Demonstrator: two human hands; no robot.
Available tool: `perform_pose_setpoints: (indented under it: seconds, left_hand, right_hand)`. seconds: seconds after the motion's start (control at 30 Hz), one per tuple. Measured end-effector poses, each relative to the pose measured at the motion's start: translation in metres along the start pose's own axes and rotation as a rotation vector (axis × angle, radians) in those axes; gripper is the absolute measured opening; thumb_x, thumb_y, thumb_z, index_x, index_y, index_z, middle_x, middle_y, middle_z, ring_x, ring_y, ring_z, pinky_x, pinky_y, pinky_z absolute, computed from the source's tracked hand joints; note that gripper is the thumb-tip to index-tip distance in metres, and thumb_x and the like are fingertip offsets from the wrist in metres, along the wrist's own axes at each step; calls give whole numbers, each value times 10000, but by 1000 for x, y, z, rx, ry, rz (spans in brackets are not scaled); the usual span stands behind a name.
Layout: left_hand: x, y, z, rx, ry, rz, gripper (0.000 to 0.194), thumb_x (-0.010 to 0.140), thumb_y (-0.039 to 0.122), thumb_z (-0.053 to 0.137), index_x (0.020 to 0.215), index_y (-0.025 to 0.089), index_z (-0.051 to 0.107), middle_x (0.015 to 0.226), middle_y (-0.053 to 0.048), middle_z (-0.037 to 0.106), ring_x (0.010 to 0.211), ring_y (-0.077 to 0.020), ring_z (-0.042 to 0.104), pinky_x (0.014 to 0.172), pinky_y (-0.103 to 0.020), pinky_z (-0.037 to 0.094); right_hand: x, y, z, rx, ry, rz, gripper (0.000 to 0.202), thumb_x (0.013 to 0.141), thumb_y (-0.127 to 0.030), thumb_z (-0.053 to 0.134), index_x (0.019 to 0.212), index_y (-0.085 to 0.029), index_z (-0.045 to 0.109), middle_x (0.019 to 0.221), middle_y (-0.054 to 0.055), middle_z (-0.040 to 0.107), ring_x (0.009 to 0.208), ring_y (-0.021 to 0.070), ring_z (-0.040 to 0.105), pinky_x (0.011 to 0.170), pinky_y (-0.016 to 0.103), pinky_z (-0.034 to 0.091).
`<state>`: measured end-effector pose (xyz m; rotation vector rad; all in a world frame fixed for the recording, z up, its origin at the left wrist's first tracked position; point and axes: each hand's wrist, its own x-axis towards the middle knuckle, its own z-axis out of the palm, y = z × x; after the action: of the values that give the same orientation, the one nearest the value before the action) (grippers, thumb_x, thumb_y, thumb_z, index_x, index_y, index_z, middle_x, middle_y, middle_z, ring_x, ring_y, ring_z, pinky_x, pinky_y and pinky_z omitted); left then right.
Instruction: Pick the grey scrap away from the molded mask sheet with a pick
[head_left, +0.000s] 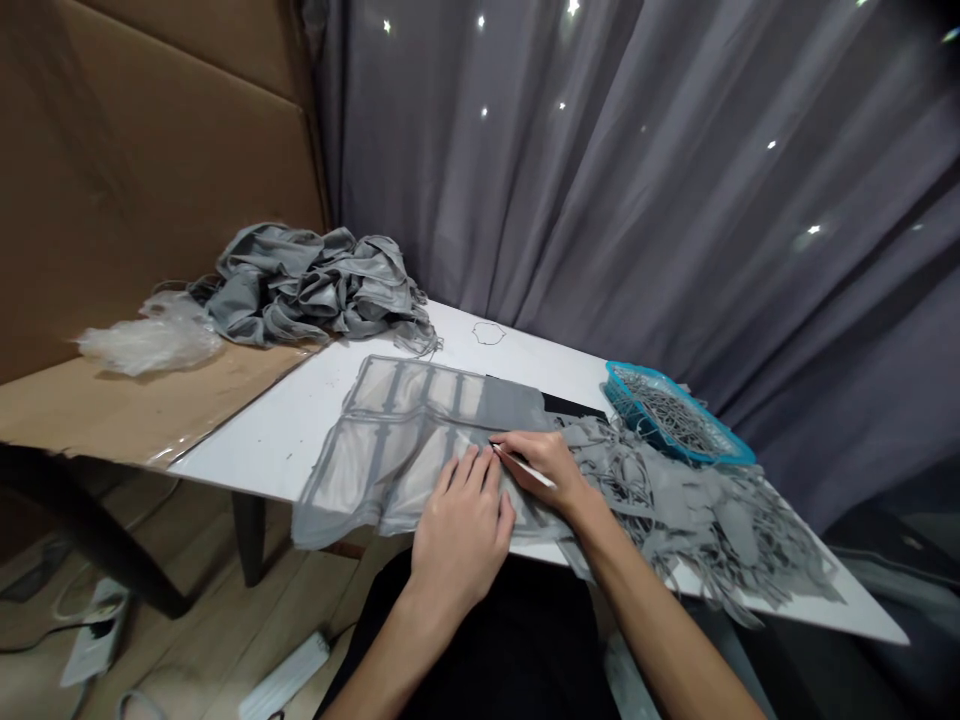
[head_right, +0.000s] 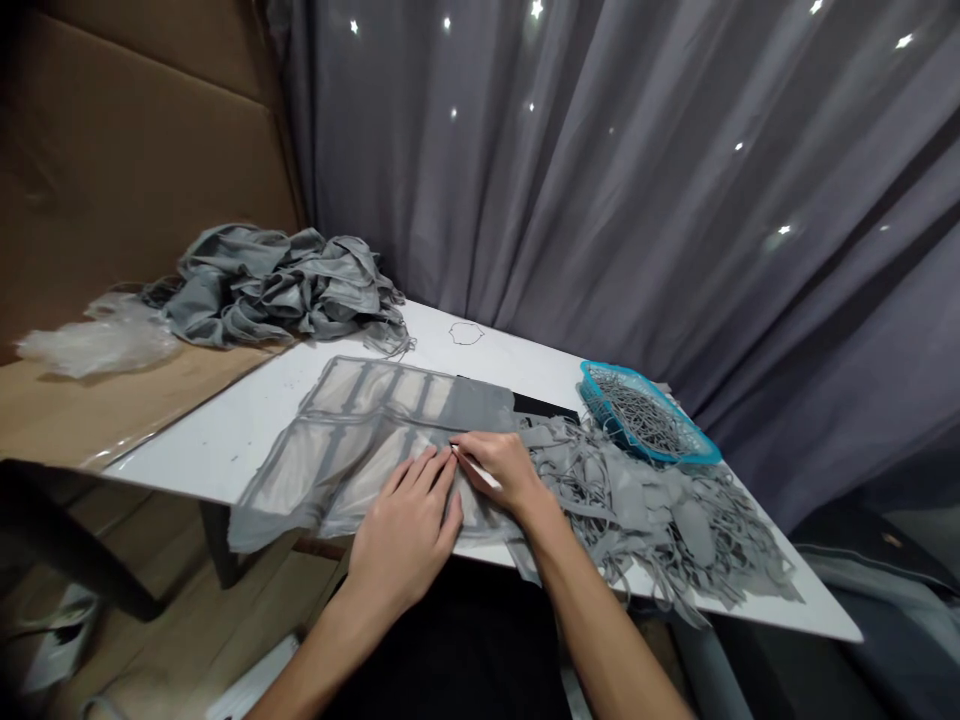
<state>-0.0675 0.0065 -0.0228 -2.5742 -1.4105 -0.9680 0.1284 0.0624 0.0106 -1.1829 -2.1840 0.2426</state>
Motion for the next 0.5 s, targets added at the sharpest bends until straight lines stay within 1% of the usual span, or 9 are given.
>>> perform_pose_setpoints:
  seconds: [0.03, 0.1, 0.2, 0.3, 0.4, 0.5]
  left_hand:
    - [0, 0, 0, 0, 0, 2, 503, 1115, 274, 477, 1516, 54, 687, 1579, -186, 705, 1500, -350, 648, 1249, -553, 508]
    - [0, -1, 0, 0, 0, 9, 496, 1114, 271, 477, 1507, 65, 697, 1573, -187, 710, 1496, -355, 650, 1246, -561, 511]
    - [0, -2, 0, 19, 8, 18, 490, 1115, 269, 466, 1500, 82, 705, 1567, -182, 715, 1487, -349, 658, 1235, -560, 521]
    - [1, -3, 1, 48, 30, 25, 479, 1113, 265, 469, 1502, 111, 705, 1543, -166, 736, 1462, -331, 677, 1223, -542, 530]
    - [2, -4, 1, 63, 46, 47, 473, 1109, 251, 465, 1494, 111, 703, 1512, -169, 753, 1425, -328, 698, 1197, -534, 547]
    - [2, -7, 2, 66, 65, 80, 460, 1096, 235, 471, 1464, 116, 719, 1473, -191, 768, 1394, -346, 714, 1179, -547, 557]
  right_hand:
    - [0, -1, 0, -69, -27, -19, 204, 1094, -336, 641, 1092, -260, 830, 1048, 68, 894, 950, 231, 861, 851, 292, 635]
    - [-1, -2, 1, -193, -62, -40, 143, 1083, -333, 681, 1066, -265, 806, 981, 52, 877, 915, 212, 844, 798, 246, 595]
    - [0, -1, 6, -303, -44, -56, 119, 1064, -336, 730, 983, -251, 754, 888, 39, 837, 819, 197, 807, 718, 228, 533]
    - [2, 4, 15, -329, 7, -44, 117, 1066, -292, 711, 960, -243, 716, 872, 36, 824, 768, 191, 782, 685, 239, 491]
    - [7, 9, 23, -323, 55, 31, 136, 1031, -224, 717, 902, -249, 685, 854, 35, 827, 741, 197, 776, 676, 249, 475]
    - [12, 10, 24, -306, 60, 103, 160, 987, -187, 749, 869, -248, 660, 873, 56, 850, 747, 224, 796, 687, 268, 486]
